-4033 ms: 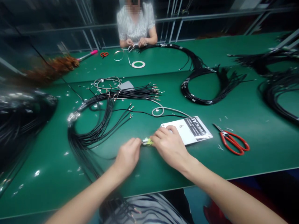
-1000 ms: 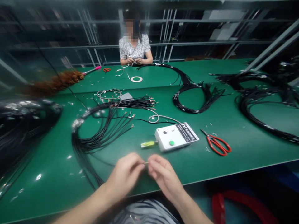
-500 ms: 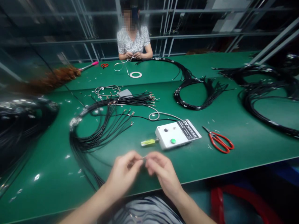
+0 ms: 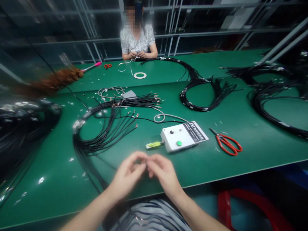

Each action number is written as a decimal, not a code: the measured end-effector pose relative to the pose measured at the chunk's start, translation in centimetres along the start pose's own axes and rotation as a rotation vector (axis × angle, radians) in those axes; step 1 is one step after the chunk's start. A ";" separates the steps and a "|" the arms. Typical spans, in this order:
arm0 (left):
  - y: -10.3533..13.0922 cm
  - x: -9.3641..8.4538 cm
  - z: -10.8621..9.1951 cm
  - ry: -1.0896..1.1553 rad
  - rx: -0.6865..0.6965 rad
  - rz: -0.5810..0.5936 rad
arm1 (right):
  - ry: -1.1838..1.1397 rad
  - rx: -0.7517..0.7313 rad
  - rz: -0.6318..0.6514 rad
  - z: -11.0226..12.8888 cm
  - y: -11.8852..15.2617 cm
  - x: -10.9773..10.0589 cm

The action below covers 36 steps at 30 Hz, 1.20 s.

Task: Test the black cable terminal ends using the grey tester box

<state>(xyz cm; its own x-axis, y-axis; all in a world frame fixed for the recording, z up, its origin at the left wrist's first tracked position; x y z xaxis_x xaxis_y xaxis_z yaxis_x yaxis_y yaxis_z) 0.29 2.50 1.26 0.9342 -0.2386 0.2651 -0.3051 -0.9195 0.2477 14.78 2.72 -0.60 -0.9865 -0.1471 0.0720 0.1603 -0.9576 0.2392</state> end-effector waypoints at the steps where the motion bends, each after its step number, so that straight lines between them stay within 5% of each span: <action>1: 0.0 0.0 0.2 0.023 0.001 -0.028 | 0.044 -0.009 0.006 0.1 0.0 0.0; 7: 0.1 -0.4 1.3 -0.017 0.038 -0.258 | 0.475 -0.212 0.011 0.9 0.5 -0.7; 15: -0.1 -0.4 1.7 -0.143 0.082 -0.185 | 0.989 -0.584 -0.075 2.6 0.6 -2.5; 22: -0.1 -0.6 0.9 -0.492 0.197 -0.002 | 1.241 -1.066 0.111 2.9 -0.7 -3.3; 28: -1.5 -1.7 1.0 -0.322 0.151 -0.154 | 1.419 -0.985 -0.110 4.2 -2.7 -5.5; 36: -4.2 -2.2 1.2 -0.168 0.146 -0.223 | 1.603 -0.962 -0.064 3.8 -4.2 -5.5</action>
<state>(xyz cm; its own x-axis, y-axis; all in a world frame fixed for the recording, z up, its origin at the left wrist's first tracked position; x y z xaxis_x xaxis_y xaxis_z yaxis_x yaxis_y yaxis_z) -0.23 6.49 -1.50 0.9963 -0.0629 0.0581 -0.0707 -0.9872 0.1432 19.61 8.53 1.68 -0.1704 0.3736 -0.9118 0.6180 -0.6802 -0.3942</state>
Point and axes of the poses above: each hand's wrist, its own y-axis away from the middle knuckle, its own x-axis out of the palm, z = x × y, the point moved 2 cm from there along -y, towards the middle knuckle, and after that the axes turned 10 degrees about y, right-handed, at the moved point
